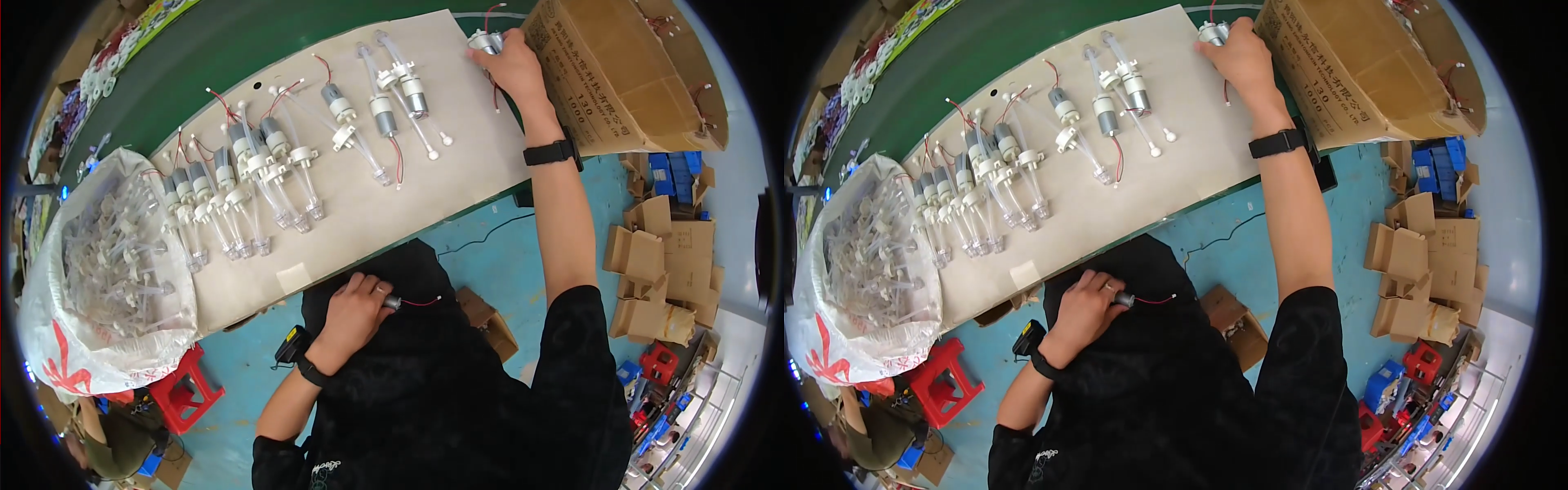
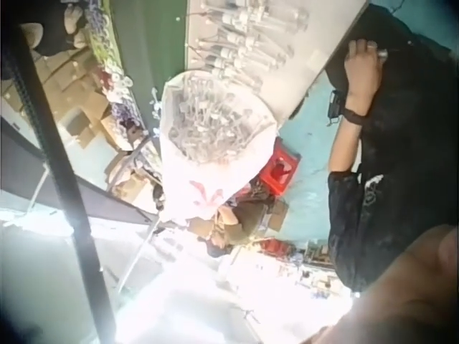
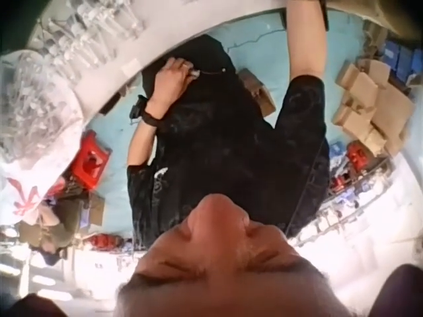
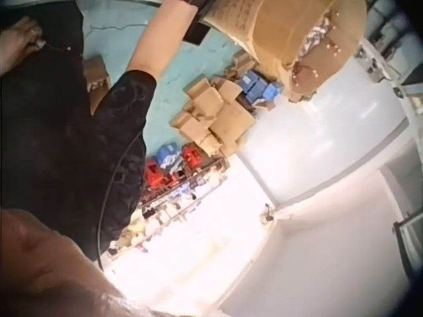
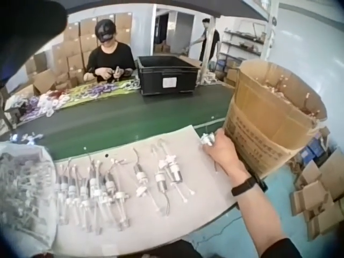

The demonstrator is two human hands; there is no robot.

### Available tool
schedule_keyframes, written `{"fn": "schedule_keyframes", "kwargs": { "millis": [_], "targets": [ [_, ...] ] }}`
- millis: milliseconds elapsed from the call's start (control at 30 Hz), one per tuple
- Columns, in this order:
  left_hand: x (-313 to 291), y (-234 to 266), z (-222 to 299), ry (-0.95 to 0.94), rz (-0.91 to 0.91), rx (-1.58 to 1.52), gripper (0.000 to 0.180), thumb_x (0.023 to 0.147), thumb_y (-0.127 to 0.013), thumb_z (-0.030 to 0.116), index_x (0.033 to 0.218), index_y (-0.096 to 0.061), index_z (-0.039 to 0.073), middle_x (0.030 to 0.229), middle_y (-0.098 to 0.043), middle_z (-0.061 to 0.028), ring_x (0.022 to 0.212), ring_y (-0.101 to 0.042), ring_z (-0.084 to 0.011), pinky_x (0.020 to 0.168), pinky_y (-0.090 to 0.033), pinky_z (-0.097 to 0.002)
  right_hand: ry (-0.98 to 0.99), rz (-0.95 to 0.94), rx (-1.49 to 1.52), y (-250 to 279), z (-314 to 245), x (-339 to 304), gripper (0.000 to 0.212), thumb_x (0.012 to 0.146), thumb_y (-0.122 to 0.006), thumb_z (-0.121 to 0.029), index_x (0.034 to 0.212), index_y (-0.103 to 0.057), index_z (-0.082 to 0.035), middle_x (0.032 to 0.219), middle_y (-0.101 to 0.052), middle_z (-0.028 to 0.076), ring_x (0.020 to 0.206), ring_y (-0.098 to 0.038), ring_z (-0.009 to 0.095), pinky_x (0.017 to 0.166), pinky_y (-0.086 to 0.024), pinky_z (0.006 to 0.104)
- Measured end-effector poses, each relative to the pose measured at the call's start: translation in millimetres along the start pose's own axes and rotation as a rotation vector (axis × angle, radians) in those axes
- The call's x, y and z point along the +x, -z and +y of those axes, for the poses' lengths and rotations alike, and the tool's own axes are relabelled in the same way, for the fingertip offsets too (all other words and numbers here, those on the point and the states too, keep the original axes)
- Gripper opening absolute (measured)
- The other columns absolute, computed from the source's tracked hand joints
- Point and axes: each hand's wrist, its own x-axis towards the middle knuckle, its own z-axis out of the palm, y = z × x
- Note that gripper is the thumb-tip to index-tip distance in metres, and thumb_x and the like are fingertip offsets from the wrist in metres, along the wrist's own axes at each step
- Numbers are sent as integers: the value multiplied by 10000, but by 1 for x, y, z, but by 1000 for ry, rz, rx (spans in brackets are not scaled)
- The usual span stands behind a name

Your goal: The person picks up a motor and a plastic tube assembly, joins them together by hand, and places the unit on a tray. They then connect a circuit board to the assembly and place the completed unit on a conveyor belt.

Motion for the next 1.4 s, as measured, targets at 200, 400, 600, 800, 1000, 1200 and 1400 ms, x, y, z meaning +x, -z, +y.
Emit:
{"fn": "schedule_keyframes", "kwargs": {
  "millis": [200, 400, 600, 800, 1000, 1200, 1400],
  "targets": [
    [-20, 12, 9, -57, 161, -20, 306, 735, -793, 167, 981, -655, 48, 962, -653, -95, 858, -621, -297, 729, -528, -380, 58, 99, 57, 2, 7, -2, 589, 873, -667, -464, 1054, -498, 71, 848, -664, 270, 840, -668, 420, 753, -523, 456],
    [0, 137, 73, 291, 62, -618, 222, 830, -766, 108, 997, -676, -6, 904, -681, -56, 805, -657, -114, 698, -518, -254, 110, 262, 45, 10, 13, -5, 376, 913, -657, -307, 1082, -526, 2, 914, -652, 284, 883, -631, 462, 761, -506, 481],
    [155, 209, 72, 256, 80, -551, 406, 865, -678, 278, 1091, -614, -54, 709, -675, -69, 628, -657, -130, 615, -500, -251, 27, 492, 471, 31, -9, -72, 269, 934, -653, -237, 1029, -526, -20, 820, -653, 121, 640, -601, 224, 593, -485, 332],
    [327, 169, 35, 273, -1, -517, 305, 783, -627, 180, 710, -661, -114, 655, -674, -167, 593, -695, -237, 555, -557, -317, -165, 239, 764, -9, 31, -118, 196, 958, -630, -215, 988, -510, -63, 713, -517, -30, 557, -427, 32, 493, -357, 210],
    [391, 119, 33, 237, 108, -273, 373, 803, -612, 272, 669, -680, -69, 651, -678, -177, 623, -697, -274, 649, -562, -376, -180, 189, 765, -1, 19, -119, 184, 940, -638, -153, 1045, -518, -61, 818, -492, -46, 735, -435, 43, 648, -387, 211],
    [339, 163, 22, 98, 194, -260, 500, 851, -620, 404, 1051, -671, -51, 992, -701, -196, 971, -673, -301, 863, -511, -337, -110, 159, 873, -9, 36, -113, 228, 928, -612, -88, 1118, -491, -54, 905, -527, -15, 771, -473, 58, 685, -419, 219],
    [102, 271, 14, 266, 298, -382, 372, 919, -655, 262, 1156, -624, -23, 1068, -689, -133, 985, -657, -194, 871, -508, -309, 174, 179, 806, -45, 20, -119, 333, 926, -581, -38, 1243, -479, -32, 1002, -564, 49, 851, -546, 139, 690, -478, 271]
  ]
}}
